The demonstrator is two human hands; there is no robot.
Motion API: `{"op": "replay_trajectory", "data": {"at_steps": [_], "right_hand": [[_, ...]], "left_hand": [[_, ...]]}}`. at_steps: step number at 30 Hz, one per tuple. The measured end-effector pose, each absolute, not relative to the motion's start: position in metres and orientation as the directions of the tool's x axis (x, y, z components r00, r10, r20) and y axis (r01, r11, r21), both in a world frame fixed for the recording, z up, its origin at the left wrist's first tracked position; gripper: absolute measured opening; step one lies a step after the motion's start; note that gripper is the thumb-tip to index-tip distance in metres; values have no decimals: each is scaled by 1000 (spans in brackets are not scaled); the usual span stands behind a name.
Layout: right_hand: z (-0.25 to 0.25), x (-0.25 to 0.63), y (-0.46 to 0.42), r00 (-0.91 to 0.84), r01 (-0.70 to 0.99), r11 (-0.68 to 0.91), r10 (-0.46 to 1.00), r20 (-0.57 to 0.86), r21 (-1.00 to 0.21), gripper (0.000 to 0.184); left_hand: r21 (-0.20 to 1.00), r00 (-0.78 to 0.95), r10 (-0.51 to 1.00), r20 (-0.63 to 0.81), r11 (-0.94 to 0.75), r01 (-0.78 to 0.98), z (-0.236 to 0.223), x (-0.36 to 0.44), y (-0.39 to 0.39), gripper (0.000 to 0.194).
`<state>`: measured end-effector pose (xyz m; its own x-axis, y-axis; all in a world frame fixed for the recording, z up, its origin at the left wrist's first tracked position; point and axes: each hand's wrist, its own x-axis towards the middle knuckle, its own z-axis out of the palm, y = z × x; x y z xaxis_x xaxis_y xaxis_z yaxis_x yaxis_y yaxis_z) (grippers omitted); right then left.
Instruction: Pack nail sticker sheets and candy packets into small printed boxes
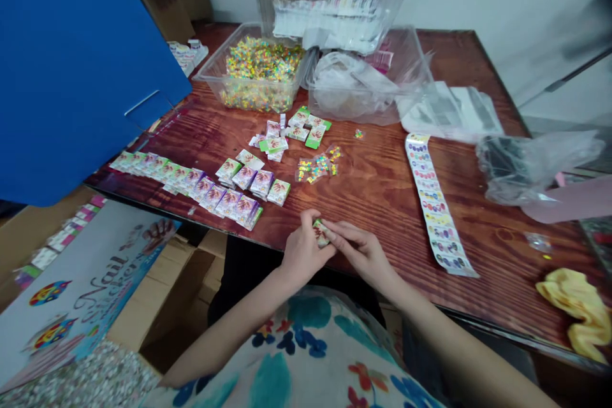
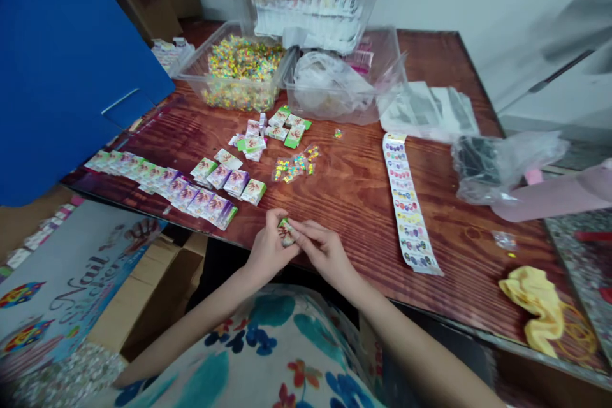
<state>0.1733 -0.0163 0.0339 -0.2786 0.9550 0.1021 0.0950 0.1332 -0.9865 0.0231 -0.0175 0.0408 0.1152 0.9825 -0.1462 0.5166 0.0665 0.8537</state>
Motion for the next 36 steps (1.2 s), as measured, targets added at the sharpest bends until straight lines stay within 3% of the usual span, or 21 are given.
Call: {"op": "replay_trajectory", "data": {"at_steps": [2,4,7,10,15,18,21,24,29,36], "right_hand": [[29,176,-9,-208,72,35,978,19,-997,29],[26,178,-4,-188,77,-8,982,-22,-997,33],[28,178,-1,-260,181,119,963,70,-976,52],[33,175,-3,-345,311,286,923,173,-906,77],[38,171,-5,-362,374,350,908,212,-859,53],[36,170,-4,-359,353,365,903,235,-861,49],[30,165,-3,-346,374,431,887,307,-821,57],[25,156,2,-372,413,498,857,357,-762,72],[26,148,19,-392,501,494,862,322,-711,72],[32,164,60,-362,546,477,876,320,-689,47]], "left_hand": [[949,195,960,-199,140,284,43,21,-13,53],[953,263,917,-301,302,39,44,17,-8,49],[861,270,864,-425,478,-173,45,11,-1,52],[844,208,888,-411,456,-281,45,9,2,54],[859,180,911,-371,410,-306,41,11,0,46],[931,139,939,-315,334,-147,42,14,-5,45],[957,68,980,-189,168,239,47,16,-10,54],[826,-11,999,-40,39,562,51,14,-9,53],[542,0,965,262,-147,827,52,-6,16,51],[262,-4,977,215,-53,964,49,-20,52,52]]}}
